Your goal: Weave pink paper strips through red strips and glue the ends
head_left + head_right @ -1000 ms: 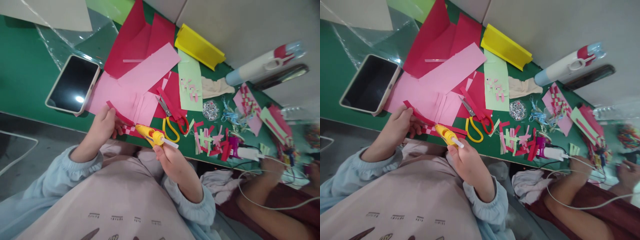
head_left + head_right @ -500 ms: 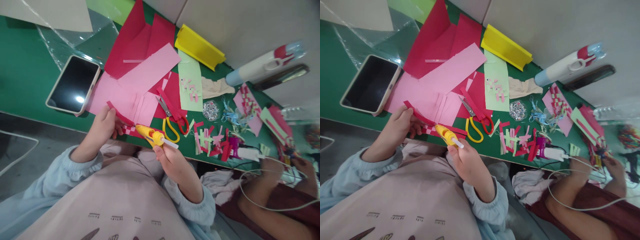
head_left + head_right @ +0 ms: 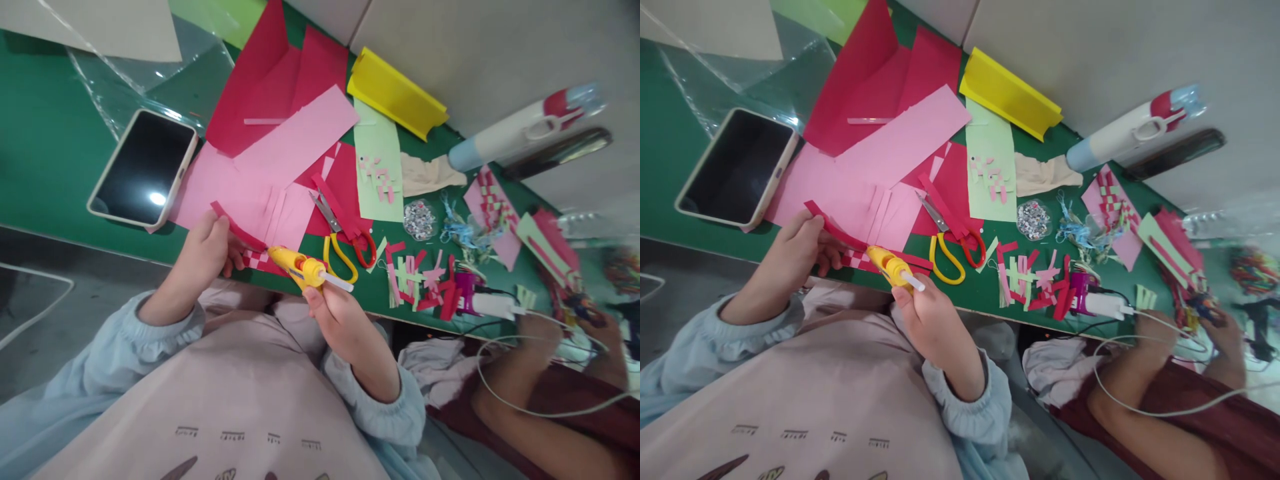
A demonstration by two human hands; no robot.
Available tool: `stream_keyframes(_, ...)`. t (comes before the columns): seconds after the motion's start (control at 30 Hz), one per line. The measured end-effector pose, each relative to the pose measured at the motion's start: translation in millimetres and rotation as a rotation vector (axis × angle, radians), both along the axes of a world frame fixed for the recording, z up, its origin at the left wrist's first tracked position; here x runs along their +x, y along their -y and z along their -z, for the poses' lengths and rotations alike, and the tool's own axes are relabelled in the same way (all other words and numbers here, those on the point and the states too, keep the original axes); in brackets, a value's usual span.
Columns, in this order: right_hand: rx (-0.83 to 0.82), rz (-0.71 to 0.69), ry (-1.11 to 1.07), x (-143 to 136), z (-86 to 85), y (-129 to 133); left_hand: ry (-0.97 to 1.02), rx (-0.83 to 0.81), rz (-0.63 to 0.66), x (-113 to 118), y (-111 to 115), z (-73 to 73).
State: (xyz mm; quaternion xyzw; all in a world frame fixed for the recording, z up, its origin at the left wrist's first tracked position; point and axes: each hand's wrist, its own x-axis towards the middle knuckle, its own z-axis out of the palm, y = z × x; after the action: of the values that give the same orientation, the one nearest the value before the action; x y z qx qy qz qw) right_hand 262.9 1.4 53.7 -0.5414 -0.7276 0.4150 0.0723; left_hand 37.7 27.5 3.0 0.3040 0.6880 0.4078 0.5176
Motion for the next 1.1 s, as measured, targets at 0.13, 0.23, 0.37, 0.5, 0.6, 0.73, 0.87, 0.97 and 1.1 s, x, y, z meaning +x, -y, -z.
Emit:
stream_keyframes(0.13, 0.014, 0.002, 0.007, 1, 0.3, 1, -0.004, -0.016, -0.005, 0, 0, -2.4)
stream_keyframes(0.23, 0.027, -0.008, -0.006, 0, 2.0, 1, 0.006, -0.038, -0.015, 2, 0, -5.9)
stream_keyframes(0.37, 0.056, 0.025, -0.011, 1, 4.7, 2, 0.022, -0.035, -0.046, 4, -1, -7.7)
stream_keyframes(0.5, 0.041, -0.001, -0.02, 3, 4.6, 3, 0.083, -0.084, -0.072, 5, -5, -9.0)
stream_keyframes(0.6, 0.03, -0.021, -0.035, 2, 4.4, 4, 0.104, -0.126, -0.079, 6, -6, -12.4)
stream_keyframes(0.73, 0.031, 0.007, -0.049, 1, 5.4, 3, 0.118, -0.111, -0.111, 5, -6, -11.1)
stream_keyframes(0.87, 0.011, -0.004, -0.06, 5, 7.5, 4, 0.128, -0.119, -0.11, 2, -5, -5.0)
stream_keyframes(0.97, -0.02, -0.017, -0.06, 8, 9.1, 5, 0.137, -0.152, -0.103, 2, -6, -6.1)
stream_keyframes(1.1, -0.077, -0.021, -0.098, 8, 8.5, 7, 0.138, -0.186, -0.111, 3, -8, -10.9)
